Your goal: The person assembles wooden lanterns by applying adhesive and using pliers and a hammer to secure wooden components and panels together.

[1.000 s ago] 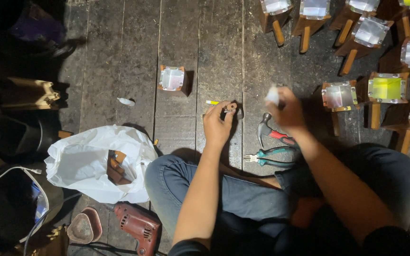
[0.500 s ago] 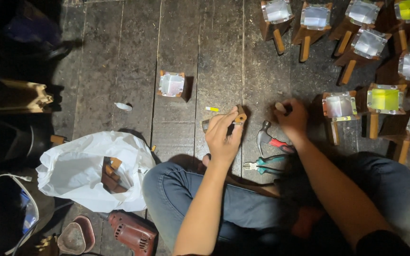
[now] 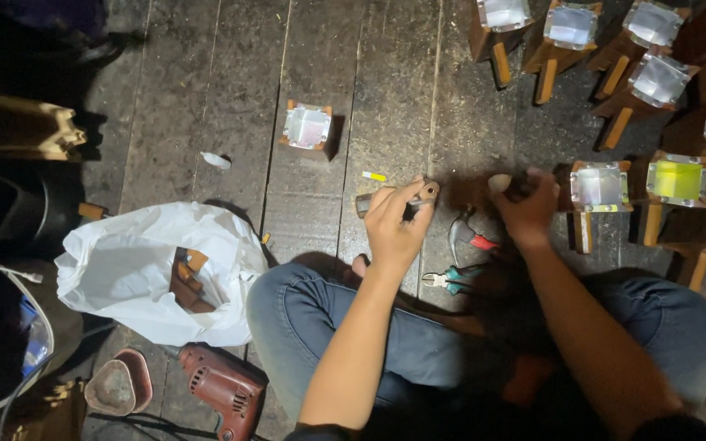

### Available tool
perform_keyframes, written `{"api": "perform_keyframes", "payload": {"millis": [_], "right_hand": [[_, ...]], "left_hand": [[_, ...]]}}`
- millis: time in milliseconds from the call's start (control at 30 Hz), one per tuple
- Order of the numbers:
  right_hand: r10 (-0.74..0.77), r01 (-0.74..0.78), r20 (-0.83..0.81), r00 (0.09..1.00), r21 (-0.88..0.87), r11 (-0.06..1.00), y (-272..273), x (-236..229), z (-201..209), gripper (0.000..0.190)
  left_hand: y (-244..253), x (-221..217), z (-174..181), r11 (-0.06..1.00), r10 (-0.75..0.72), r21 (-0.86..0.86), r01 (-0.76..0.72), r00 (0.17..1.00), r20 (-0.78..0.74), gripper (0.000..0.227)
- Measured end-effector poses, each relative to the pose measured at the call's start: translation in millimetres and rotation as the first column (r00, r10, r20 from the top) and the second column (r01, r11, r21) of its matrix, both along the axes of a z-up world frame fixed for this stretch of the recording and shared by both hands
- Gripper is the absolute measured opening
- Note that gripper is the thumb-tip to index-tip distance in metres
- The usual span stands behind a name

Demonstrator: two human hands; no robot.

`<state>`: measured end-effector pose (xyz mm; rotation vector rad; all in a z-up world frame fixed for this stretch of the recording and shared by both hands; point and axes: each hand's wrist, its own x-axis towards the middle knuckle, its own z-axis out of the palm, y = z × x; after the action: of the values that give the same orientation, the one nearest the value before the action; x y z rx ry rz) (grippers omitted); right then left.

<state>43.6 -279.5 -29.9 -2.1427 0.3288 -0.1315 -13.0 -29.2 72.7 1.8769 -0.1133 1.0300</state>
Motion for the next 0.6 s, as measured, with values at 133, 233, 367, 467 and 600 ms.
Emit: {"api": "perform_keyframes", "payload": {"millis": [133, 233, 367, 467, 600], "right_hand": [[-0.003, 0.053, 0.249, 0.969, -0.196, 0.979, 24, -28, 21, 0.054], [0.069, -0.037, 0.274, 0.959, -0.118, 0.992, 55, -46, 10, 0.032], [0.218, -0.220, 0.340, 0.915, -0.032, 0.975, 105, -70, 38, 0.024], [0.186, -0.235, 0.233, 0.955, 0.203, 0.951, 113, -70, 44, 0.021], [0.111, -0.153, 0.181, 0.977, 0.238, 0.959, 113, -66, 68, 0.025]], "left_hand": [[2, 2, -11, 0.999, 0.028, -0.028, -0.030, 0.998, -0.053, 0.018], [3, 1, -17, 0.997, 0.043, -0.051, -0.052, 0.987, -0.154, 0.027], [2, 0, -39, 0.999, 0.003, -0.052, -0.016, 0.969, -0.246, 0.038], [1, 1, -48, 1.000, 0.004, -0.009, -0.006, 0.965, -0.263, 0.042], [-5, 0, -48, 0.998, 0.014, 0.058, 0.000, 0.973, -0.231, 0.027]]}}
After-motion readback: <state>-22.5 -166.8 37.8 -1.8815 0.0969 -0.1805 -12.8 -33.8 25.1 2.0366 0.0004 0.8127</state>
